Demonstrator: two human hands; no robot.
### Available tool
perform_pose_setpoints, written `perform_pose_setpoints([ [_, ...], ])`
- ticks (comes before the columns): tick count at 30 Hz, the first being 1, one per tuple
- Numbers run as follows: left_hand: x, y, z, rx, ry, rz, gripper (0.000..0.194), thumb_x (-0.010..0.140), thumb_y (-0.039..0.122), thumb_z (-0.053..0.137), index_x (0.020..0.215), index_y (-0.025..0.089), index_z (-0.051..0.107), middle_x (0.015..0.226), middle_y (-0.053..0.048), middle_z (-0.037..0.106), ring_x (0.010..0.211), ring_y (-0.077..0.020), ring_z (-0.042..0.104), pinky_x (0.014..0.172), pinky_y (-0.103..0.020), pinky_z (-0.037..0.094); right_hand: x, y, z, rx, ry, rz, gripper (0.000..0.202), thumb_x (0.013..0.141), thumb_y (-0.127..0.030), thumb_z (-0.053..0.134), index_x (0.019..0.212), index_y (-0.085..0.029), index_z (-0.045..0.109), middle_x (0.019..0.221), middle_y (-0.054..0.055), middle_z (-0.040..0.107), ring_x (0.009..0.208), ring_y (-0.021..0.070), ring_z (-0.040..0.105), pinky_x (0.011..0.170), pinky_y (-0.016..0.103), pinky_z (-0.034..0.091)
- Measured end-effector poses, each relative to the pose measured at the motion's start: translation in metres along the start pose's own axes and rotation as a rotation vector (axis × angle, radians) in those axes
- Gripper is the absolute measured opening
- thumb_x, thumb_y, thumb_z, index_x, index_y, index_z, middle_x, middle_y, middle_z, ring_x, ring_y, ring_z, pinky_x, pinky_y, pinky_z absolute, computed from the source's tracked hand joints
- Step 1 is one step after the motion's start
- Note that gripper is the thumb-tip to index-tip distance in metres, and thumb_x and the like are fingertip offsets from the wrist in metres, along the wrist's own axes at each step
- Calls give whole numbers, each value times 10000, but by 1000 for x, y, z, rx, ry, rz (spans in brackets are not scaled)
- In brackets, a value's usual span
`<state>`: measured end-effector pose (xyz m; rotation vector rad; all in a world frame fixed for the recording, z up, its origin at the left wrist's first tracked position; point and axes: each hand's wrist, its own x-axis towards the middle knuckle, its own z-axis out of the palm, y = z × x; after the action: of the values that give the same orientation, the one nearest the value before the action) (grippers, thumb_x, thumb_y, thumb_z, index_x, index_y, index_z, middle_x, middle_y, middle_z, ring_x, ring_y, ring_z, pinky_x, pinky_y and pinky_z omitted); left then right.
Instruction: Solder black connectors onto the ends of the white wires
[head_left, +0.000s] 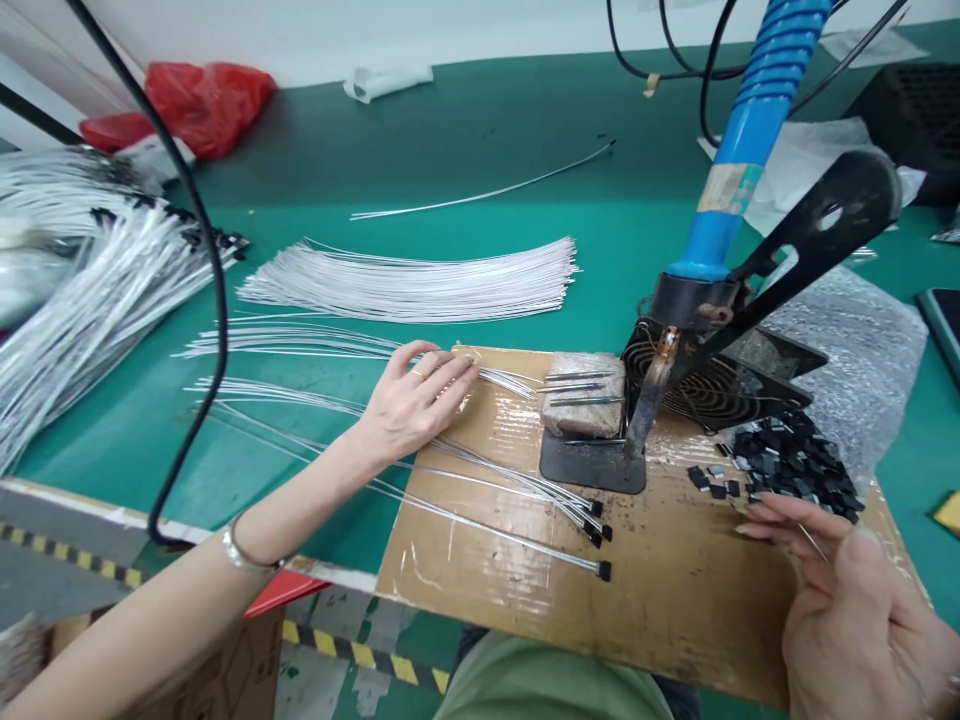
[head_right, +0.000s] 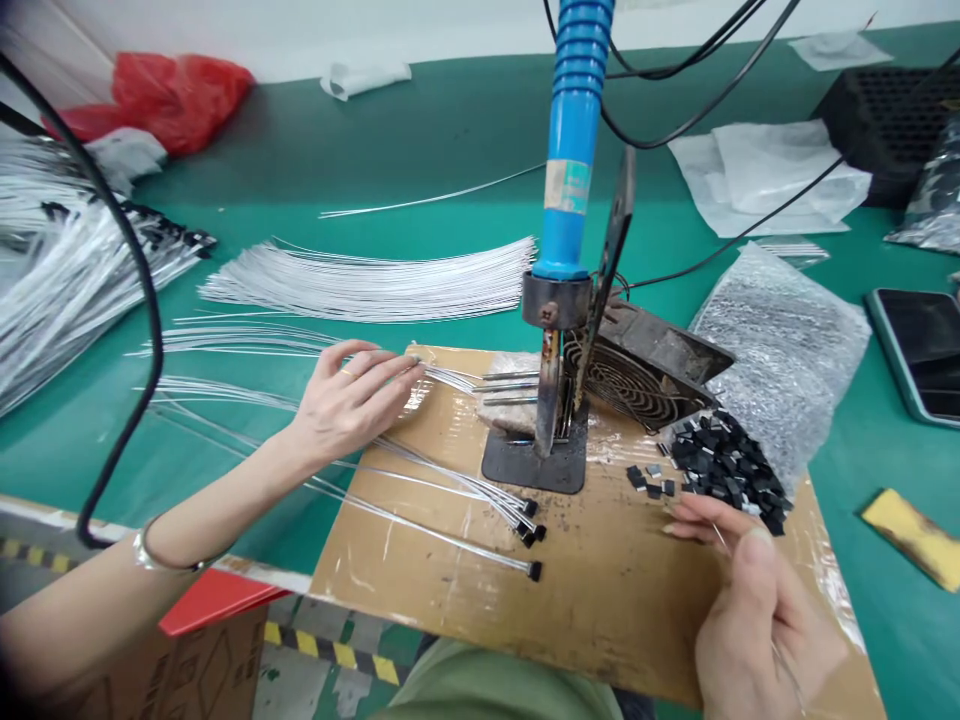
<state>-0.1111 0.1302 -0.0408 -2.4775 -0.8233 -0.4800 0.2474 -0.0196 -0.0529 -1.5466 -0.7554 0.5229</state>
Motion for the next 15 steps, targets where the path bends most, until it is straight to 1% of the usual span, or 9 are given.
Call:
perform_pose_setpoints([
  [3, -3, 1, -8, -12, 35, -12, 271, 953, 31, 579, 1151, 181, 688, 1071, -111, 818, 946, -233, 748, 894, -452, 571, -1, 0, 0, -18, 14, 5, 385, 976, -497, 611, 845, -171, 767, 887, 83, 763, 703, 226, 691, 719, 427, 528],
  [6, -6, 3, -14, -27, 68, -16, 293, 938, 16, 581, 1165, 175, 675, 1044, -107, 822, 919, -221, 767, 901, -438, 593, -2, -1, 0, -10, 26, -10, 366, 978, -467, 630, 833, -164, 777, 879, 99, 768, 703, 241, 700, 710, 441, 533],
  [10, -8, 5, -16, -41, 100, -11, 279, 939, 25, 603, 1159, 184, 668, 999, -85, 833, 834, -198, 774, 879, -417, 607, -3, -1, 1, -4, 11, -30, 359, 987, -453, 624, 835, -169, 781, 876, 95, 769, 698, 235, 699, 712, 441, 538],
  [12, -7, 7, -17, -46, 114, -4, 267, 930, 22, 628, 1148, 172, 668, 988, -93, 834, 821, -199, 770, 856, -406, 612, -3, -2, 1, -3, 10, -41, 372, 984, -459, 628, 820, -160, 778, 863, 97, 767, 687, 236, 699, 695, 440, 543],
  [15, -6, 11, -21, -64, 131, 10, 256, 927, 27, 644, 1143, 163, 670, 979, -98, 833, 809, -195, 765, 844, -400, 615, -3, -3, 0, -3, -2, -16, 405, 985, -487, 620, 819, -151, 774, 859, 100, 767, 690, 235, 702, 695, 436, 546],
])
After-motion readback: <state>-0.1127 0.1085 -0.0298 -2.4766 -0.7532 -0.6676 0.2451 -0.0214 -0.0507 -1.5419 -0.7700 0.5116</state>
